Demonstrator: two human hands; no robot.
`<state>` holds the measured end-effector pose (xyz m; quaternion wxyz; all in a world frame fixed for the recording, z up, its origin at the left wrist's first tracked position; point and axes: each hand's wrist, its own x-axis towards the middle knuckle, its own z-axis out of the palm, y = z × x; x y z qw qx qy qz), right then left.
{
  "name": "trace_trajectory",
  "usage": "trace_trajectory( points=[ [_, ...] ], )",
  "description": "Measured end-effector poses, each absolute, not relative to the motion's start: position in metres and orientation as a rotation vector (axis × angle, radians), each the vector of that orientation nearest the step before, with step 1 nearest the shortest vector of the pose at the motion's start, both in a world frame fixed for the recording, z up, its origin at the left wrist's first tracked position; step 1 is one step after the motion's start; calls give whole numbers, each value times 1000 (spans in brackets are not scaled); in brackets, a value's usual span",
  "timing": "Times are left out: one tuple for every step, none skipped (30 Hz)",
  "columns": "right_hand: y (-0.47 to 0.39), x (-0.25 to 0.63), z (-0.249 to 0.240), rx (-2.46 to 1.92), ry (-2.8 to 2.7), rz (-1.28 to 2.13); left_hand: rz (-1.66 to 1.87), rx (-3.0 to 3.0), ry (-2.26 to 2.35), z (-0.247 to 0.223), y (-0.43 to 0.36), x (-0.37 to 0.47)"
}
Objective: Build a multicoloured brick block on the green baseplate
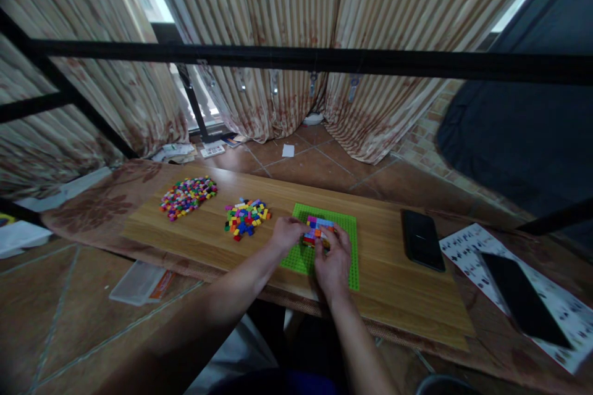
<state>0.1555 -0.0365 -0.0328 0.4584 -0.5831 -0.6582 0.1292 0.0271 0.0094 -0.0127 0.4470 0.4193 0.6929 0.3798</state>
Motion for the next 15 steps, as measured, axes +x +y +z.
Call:
trace_trajectory(
  points=[
    [-37, 156, -33, -1432, -1627, 318, 939, 1046, 1732, -13, 9, 27],
    [-37, 156, -33, -1428, -1634, 317, 941, 1054, 1748, -13, 8, 28],
    [-37, 157, -33, -1424, -1640, 315, 945, 1062, 1761, -13, 8, 28],
    [-37, 157, -33, -1419, -1647, 313, 951, 1070, 1770, -13, 7, 29],
    [-38, 157, -33, -1417, -1653, 312, 960, 1077, 1776, -13, 7, 29],
    [-38, 157, -33, -1417, -1657, 311, 970, 1085, 1779, -13, 6, 29],
    [-38, 157, -34, -1420, -1657, 310, 983, 1093, 1779, -13, 5, 30],
    [-37, 156, -35, -1425, -1654, 311, 999, 1099, 1778, -12, 3, 31],
    [-37, 156, -35, -1431, -1653, 316, 1018, 1105, 1774, -12, 2, 32],
    [-37, 156, -34, -1436, -1656, 325, 1039, 1110, 1764, -12, 1, 33],
    [-37, 156, -32, -1441, -1664, 340, 1063, 1115, 1749, -11, -1, 33],
    [-37, 157, -29, -1447, -1671, 355, 1088, 1120, 1728, -11, -3, 32],
    [-38, 158, -23, -1453, -1673, 366, 1113, 1126, 1702, -11, -5, 30],
    [-39, 160, -15, -1454, -1668, 369, 1138, 1134, 1674, -11, -9, 27],
    [-40, 163, -5, -1448, -1647, 362, 1161, 1143, 1647, -11, -12, 21]
  ],
)
